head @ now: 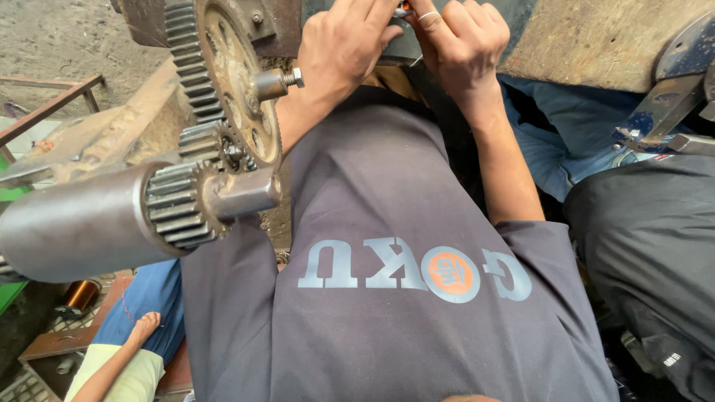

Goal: The person winds a thin copper wire around a small cylindrical motor stator held in a bench vise. They repeatedly wrap the wire by hand, adjusting the stator's position to ensure even coverage of the slots.

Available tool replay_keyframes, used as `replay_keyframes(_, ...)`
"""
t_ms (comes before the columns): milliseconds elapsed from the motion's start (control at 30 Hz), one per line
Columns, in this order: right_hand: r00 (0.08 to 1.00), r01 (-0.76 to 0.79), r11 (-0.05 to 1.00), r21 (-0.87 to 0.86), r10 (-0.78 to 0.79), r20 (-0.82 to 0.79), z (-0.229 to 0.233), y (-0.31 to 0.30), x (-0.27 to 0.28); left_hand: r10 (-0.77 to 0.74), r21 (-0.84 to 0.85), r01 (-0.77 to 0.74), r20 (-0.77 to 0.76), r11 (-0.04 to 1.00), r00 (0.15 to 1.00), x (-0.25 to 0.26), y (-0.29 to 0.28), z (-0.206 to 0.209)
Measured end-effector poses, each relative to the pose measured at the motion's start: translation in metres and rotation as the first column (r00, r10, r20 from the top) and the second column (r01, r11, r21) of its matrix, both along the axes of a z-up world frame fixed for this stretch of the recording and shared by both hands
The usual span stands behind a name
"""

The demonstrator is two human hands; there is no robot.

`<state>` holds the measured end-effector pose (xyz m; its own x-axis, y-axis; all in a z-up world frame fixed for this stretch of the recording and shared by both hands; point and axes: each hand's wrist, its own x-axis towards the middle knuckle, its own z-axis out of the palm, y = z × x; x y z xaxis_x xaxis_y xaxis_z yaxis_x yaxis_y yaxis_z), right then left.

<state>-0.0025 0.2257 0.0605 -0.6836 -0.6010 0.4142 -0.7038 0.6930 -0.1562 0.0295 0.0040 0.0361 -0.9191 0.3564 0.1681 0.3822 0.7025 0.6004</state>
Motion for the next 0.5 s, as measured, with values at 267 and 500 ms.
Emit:
replay_keyframes(267,1.0,0.026,1.0,0.009,-0.026,0.013,-0.016,-0.002,-0.004,0.179,0.267,-0.158,-0.057,0.951,0.982,-0.007,0.025,0.003)
replay_keyframes(500,0.993,-0.002,0.997,-0.082,0.012,0.116,-0.006,0.003,-0.001,0.024,0.023,-0.025,0.058,0.999,0.998,-0.005,0.01,-0.008)
